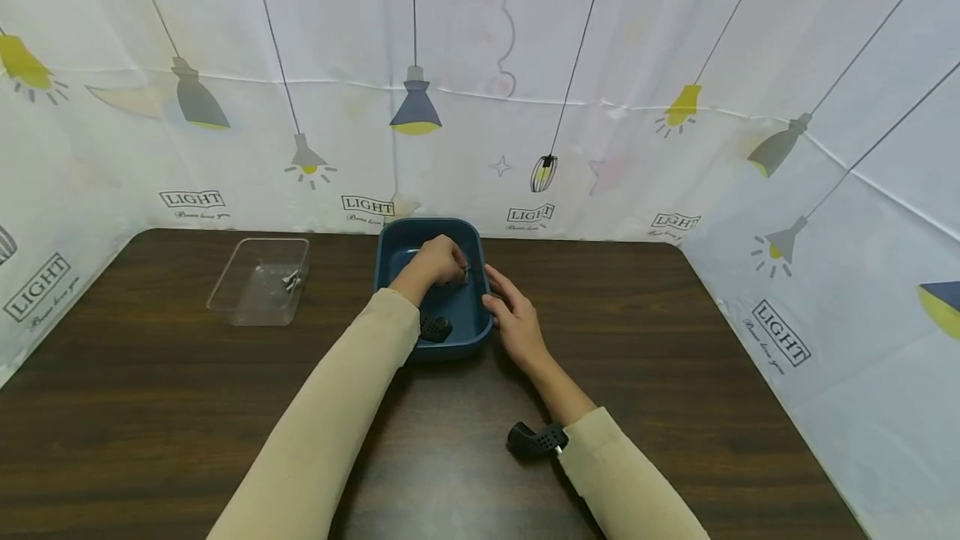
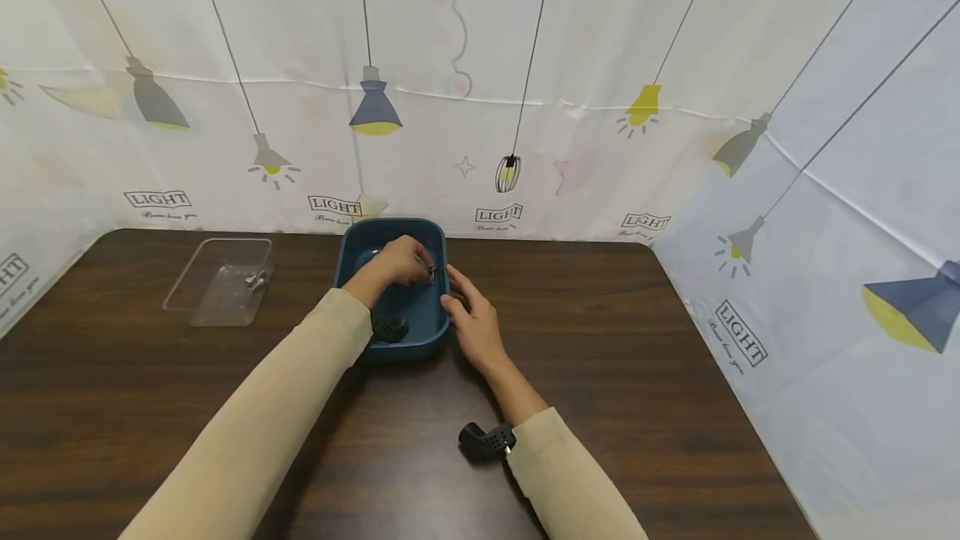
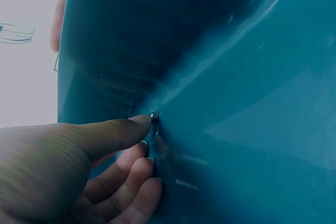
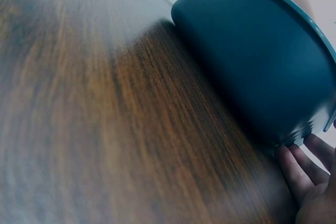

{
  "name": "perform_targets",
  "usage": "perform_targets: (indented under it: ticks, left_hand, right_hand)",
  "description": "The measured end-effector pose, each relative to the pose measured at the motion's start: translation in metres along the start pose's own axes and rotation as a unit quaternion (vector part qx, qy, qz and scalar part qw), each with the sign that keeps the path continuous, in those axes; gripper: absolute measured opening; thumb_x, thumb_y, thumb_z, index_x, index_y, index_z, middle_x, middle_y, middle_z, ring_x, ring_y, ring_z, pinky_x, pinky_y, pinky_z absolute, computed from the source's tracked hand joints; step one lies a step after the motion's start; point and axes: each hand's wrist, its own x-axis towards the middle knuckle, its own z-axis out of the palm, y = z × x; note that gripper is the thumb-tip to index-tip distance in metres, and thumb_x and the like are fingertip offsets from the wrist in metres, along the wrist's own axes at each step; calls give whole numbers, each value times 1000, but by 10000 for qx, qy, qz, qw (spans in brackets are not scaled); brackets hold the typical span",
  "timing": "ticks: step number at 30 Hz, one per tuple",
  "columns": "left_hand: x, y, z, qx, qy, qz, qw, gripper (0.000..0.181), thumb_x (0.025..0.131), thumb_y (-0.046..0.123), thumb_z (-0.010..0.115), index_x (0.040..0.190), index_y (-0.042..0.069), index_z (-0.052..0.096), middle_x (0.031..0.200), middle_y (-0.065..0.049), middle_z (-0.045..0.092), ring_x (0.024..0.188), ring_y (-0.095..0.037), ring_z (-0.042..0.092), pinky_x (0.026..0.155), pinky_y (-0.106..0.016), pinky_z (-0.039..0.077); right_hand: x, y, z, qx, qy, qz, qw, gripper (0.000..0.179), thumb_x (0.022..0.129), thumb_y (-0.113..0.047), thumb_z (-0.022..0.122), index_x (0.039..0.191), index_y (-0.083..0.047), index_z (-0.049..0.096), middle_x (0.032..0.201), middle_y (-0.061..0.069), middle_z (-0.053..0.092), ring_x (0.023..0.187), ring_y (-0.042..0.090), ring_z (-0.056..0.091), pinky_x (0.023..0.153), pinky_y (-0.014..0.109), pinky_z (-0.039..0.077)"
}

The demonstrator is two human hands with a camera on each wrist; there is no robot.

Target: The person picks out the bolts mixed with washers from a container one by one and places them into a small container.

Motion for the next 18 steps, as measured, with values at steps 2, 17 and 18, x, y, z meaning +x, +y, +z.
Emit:
perform_targets:
  ticks: [2, 17, 18]
  left_hand:
    - [0, 0, 0, -8, -18, -13, 10000, 24, 91, 8, 73, 115, 3, 72, 114, -14, 70, 89, -23, 65, 82, -35, 58]
    - [-2, 0, 0, 114, 1, 143, 9998, 16, 98, 12, 63, 106, 3, 74, 92, -7, 64, 77, -18, 59, 67, -27, 50]
    - [-2, 0, 0, 91, -6, 135, 9999, 16, 97, 12, 64, 106, 3, 74, 94, -8, 65, 79, -19, 60, 69, -28, 51]
  right_hand:
    - [0, 1, 0, 15, -4, -13, 10000, 50, 106, -10, 45, 156, -8, 38, 152, 28, 46, 129, 46, 57, 96, 53, 55]
    - [0, 1, 0, 60, -15, -47, 10000, 50, 106, -10, 45, 156, -5, 37, 152, 29, 45, 131, 47, 55, 96, 54, 55]
    - [0, 0, 0, 19, -21, -57, 10000, 50, 106, -10, 44, 156, -5, 37, 152, 30, 45, 131, 47, 55, 97, 54, 55]
